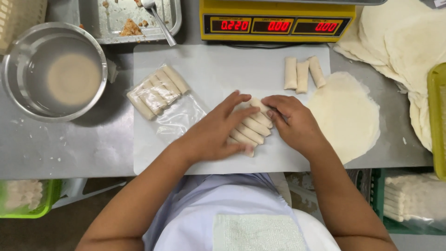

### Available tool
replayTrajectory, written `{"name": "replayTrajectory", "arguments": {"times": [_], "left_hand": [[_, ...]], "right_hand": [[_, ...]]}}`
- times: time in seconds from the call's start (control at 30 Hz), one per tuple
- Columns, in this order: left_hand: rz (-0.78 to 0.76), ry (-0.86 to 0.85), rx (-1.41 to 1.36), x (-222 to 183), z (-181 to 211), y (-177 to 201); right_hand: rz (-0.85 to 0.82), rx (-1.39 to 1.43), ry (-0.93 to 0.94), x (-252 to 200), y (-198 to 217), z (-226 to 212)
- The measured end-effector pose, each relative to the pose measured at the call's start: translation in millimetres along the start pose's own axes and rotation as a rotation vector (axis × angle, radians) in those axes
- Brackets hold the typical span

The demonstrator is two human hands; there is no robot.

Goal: Packing spring rolls into plastic bags and writing on paper labels.

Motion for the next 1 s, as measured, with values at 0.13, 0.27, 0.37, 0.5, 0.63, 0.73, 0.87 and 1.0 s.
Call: {"name": "replayTrajectory", "arguments": {"times": [0.13, 0.27, 0.37, 0.5, 0.63, 0.73, 0.87, 1.0], "left_hand": [[-0.017, -0.021, 0.377, -13, -8, -47], [0.051, 0.026, 0.304, -9, -2, -48], [0.290, 0.003, -0.351, -7, -5, -35], [0.434, -0.023, -0.778, 3, -11, -48], [0.401, -0.100, -0.921, 3, -12, -45], [0.399, -0.158, -1.033, 1, -11, -43], [0.402, -0.177, -1.055, -2, -7, -39], [0.391, -0.146, -0.980, -5, -7, -42]], "right_hand": [[0.063, 0.206, 0.110, 6, -29, 5], [0.010, 0.376, 0.061, 9, -32, -11], [0.158, 0.629, 0.072, 4, -45, -1], [0.395, 1.168, 0.123, -2, -75, 10], [0.317, 1.105, 0.185, -7, -73, 7], [0.147, 0.757, 0.234, -22, -52, -23], [0.227, 0.010, 0.299, -53, -58, 6], [0.235, -0.485, 0.464, -75, -90, 12]]}}
Point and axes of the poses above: each hand's wrist, its own x-axis towards the middle knuckle, its own y-axis out of the back of the hand, z = x × y, the point moved 3 cm from there along x, towards the middle knuckle, and after that the axes turned 6 degrees about -z, right-handed, at the moved point
